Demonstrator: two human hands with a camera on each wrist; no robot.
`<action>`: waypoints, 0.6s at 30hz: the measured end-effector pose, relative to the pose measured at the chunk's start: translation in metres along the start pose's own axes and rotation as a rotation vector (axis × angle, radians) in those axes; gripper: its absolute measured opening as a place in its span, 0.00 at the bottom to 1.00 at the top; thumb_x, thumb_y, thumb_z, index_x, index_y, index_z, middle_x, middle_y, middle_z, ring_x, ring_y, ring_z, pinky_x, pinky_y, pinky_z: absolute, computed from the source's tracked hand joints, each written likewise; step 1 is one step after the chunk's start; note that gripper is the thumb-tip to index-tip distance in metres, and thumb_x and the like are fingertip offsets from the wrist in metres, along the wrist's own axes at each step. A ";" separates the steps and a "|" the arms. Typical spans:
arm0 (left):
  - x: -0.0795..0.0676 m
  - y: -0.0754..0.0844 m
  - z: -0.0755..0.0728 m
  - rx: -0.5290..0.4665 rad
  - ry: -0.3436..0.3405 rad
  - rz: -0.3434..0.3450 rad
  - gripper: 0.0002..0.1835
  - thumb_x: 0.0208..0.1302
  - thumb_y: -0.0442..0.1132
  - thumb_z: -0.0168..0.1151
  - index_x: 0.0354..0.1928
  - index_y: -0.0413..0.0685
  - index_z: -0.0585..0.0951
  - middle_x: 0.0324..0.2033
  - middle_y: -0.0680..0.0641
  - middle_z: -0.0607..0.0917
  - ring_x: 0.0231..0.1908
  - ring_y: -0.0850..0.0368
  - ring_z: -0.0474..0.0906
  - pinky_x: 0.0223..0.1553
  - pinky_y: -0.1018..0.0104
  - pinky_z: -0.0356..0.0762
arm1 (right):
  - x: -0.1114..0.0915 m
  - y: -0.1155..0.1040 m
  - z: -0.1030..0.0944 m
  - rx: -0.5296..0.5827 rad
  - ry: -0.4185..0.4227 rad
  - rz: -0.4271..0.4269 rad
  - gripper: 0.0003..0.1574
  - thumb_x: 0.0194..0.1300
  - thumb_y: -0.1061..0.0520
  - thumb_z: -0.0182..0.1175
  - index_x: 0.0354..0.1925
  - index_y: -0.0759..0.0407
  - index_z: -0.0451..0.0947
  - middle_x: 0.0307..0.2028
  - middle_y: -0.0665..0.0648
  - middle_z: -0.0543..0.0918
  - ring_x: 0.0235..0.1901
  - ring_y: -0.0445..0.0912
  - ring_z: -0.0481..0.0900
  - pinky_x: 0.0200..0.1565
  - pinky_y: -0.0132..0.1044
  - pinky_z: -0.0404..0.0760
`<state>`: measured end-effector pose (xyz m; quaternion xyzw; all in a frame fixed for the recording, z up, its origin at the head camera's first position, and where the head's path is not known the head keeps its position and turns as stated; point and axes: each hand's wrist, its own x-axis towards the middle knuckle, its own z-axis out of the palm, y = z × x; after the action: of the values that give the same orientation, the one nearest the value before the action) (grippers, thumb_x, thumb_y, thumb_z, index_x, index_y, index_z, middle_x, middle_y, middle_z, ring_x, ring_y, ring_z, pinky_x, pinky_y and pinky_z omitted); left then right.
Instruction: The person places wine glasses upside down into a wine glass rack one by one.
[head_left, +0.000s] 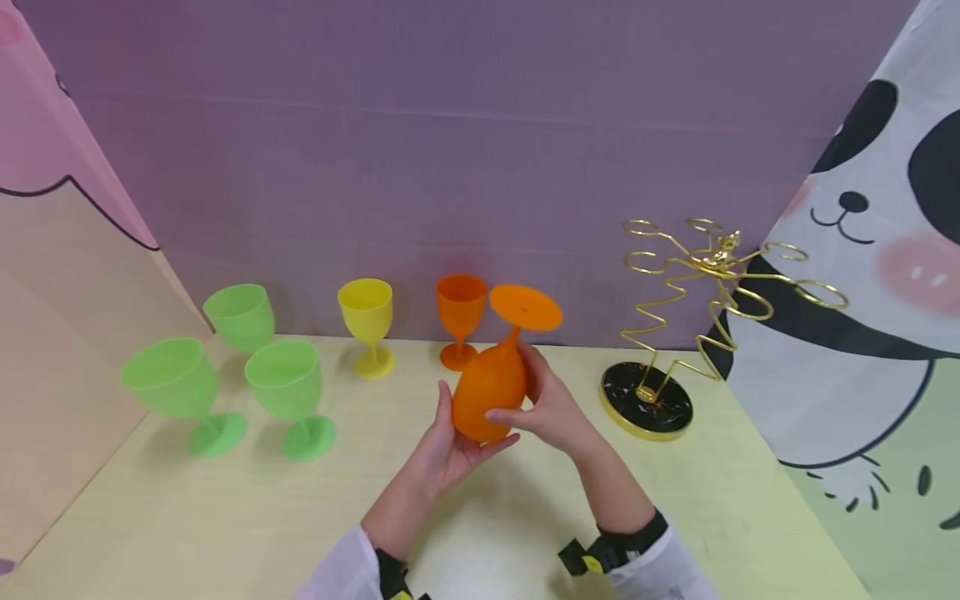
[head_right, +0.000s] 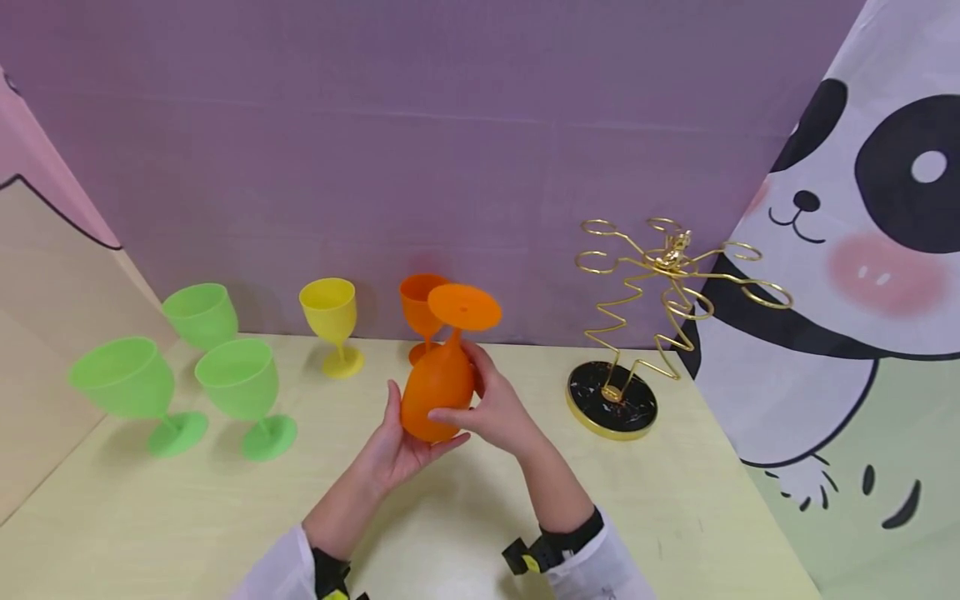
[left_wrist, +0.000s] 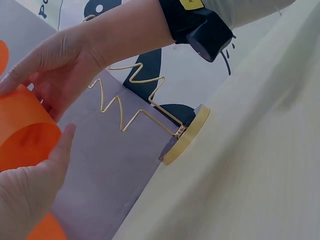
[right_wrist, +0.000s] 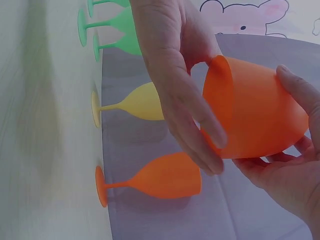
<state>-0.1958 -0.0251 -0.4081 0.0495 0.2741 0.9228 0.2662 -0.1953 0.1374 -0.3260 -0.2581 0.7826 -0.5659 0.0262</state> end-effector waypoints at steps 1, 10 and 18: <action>0.000 0.002 0.000 0.023 -0.004 0.006 0.43 0.54 0.71 0.46 0.68 0.59 0.53 0.66 0.43 0.56 0.61 0.46 0.63 0.57 0.50 0.67 | 0.000 0.000 0.000 0.000 0.002 0.000 0.55 0.49 0.64 0.67 0.68 0.58 0.46 0.63 0.60 0.61 0.60 0.51 0.63 0.62 0.50 0.63; -0.007 0.029 0.000 0.312 -0.009 0.102 0.37 0.62 0.68 0.35 0.69 0.61 0.50 0.68 0.44 0.54 0.64 0.46 0.54 0.62 0.40 0.55 | -0.001 0.002 -0.010 -0.026 0.035 -0.003 0.54 0.49 0.62 0.68 0.67 0.57 0.48 0.63 0.60 0.62 0.59 0.51 0.64 0.61 0.50 0.64; -0.023 0.065 -0.001 0.447 -0.014 0.277 0.33 0.68 0.62 0.31 0.70 0.58 0.46 0.69 0.42 0.52 0.66 0.45 0.50 0.62 0.39 0.55 | -0.001 0.028 -0.030 -0.033 0.089 0.006 0.55 0.49 0.56 0.69 0.68 0.51 0.48 0.63 0.55 0.62 0.59 0.49 0.63 0.63 0.50 0.62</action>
<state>-0.2065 -0.0841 -0.3733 0.1507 0.4598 0.8666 0.1217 -0.2149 0.1710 -0.3410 -0.2309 0.7928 -0.5640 -0.0113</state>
